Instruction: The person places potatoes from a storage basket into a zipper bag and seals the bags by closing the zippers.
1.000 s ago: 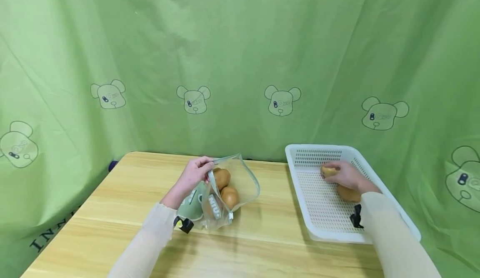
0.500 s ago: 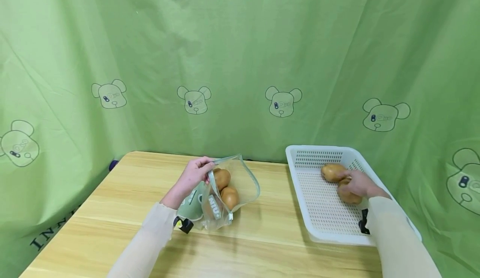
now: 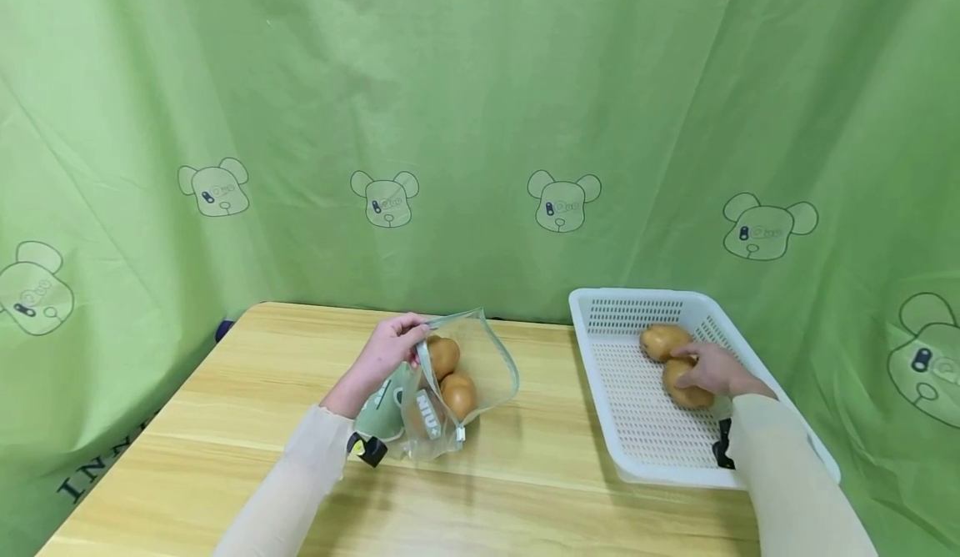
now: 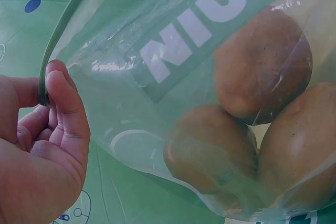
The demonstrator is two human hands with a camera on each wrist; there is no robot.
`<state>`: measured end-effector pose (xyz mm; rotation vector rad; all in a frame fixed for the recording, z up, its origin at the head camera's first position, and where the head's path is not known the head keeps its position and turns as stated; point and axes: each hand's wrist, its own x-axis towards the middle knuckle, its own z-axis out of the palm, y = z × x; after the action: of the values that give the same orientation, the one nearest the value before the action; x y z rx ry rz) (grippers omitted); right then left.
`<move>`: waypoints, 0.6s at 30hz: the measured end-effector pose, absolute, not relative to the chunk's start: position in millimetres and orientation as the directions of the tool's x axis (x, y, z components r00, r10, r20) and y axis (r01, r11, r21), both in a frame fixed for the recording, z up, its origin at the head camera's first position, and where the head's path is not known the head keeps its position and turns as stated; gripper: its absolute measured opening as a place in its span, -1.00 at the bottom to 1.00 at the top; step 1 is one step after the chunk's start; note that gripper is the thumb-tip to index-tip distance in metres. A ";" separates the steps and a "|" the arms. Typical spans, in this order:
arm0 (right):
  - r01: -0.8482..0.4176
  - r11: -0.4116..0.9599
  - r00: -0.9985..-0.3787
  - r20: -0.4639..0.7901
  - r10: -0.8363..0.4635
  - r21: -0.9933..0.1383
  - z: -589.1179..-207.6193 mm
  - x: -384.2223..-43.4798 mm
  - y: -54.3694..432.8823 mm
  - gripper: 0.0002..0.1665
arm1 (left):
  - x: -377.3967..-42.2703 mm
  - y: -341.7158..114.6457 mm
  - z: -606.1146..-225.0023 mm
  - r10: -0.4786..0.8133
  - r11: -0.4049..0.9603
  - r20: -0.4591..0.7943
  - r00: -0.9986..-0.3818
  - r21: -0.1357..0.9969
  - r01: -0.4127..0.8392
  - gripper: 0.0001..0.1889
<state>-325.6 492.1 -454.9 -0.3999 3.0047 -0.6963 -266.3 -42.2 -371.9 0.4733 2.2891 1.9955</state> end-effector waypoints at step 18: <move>-0.227 0.843 -0.959 -0.039 -0.281 -0.487 -463.8 -319.5 468.9 -0.01 | -268.2 -42.6 -373.5 0.290 0.105 0.152 -0.945 0.976 0.190 -0.77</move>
<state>-319.5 468.9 -463.8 -0.4029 2.9104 -0.7492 -268.2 -42.6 -373.5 0.4958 2.2755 1.9909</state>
